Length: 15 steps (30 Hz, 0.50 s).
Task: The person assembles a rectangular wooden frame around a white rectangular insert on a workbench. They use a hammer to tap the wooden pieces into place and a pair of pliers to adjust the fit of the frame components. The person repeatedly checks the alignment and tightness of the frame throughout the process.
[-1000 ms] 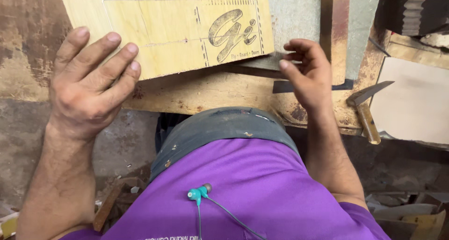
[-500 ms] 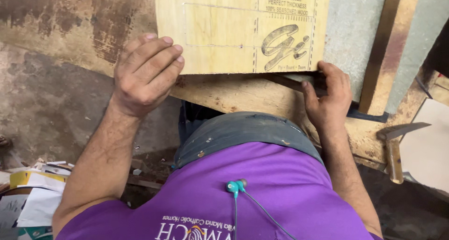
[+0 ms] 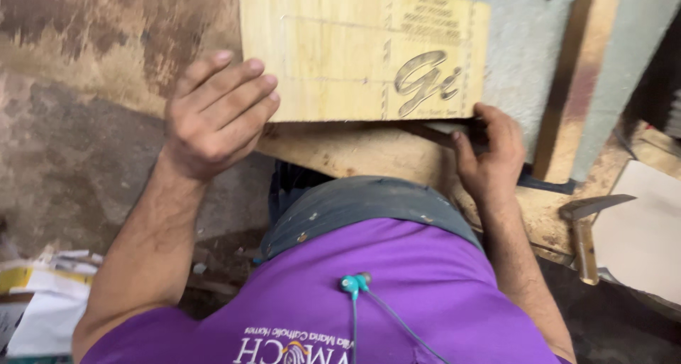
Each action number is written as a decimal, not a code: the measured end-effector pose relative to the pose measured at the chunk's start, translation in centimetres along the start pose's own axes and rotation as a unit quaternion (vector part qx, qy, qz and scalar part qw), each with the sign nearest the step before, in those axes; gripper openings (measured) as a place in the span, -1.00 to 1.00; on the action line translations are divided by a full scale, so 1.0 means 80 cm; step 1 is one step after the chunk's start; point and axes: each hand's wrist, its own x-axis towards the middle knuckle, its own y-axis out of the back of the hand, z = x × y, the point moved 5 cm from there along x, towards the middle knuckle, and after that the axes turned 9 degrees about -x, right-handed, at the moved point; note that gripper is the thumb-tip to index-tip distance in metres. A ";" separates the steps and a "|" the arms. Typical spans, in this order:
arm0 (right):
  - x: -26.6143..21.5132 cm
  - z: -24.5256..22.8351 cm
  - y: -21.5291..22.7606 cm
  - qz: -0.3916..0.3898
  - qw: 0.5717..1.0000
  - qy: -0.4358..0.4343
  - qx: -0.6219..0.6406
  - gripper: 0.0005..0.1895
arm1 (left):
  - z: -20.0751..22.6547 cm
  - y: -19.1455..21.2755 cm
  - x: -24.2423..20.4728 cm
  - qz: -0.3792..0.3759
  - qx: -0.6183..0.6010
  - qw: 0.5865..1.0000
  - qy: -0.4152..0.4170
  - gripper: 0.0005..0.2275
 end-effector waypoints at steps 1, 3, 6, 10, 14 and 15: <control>0.003 0.004 0.001 -0.006 0.999 -0.025 0.026 -0.53 | 0.003 0.010 0.009 -0.006 -0.001 1.000 -0.005 -0.95; 0.007 0.016 0.006 0.006 0.983 -0.092 0.159 -0.45 | 0.006 0.024 0.031 -0.002 -0.009 1.000 -0.015 -0.95; 0.008 0.032 0.018 0.082 0.914 -0.104 0.383 -0.40 | 0.009 0.031 0.058 0.043 -0.049 0.998 -0.008 -0.90; 0.013 0.058 0.020 0.097 0.873 -0.105 0.466 -0.51 | -0.017 0.021 0.069 0.111 -0.153 0.969 0.158 -0.78; -0.001 0.060 -0.006 0.034 0.893 -0.148 0.424 -0.65 | -0.069 -0.019 0.033 0.127 -0.314 0.867 0.365 -0.83; -0.003 0.054 -0.013 0.028 0.902 -0.140 0.407 -0.66 | -0.081 -0.033 0.019 0.128 -0.348 0.828 0.421 -0.84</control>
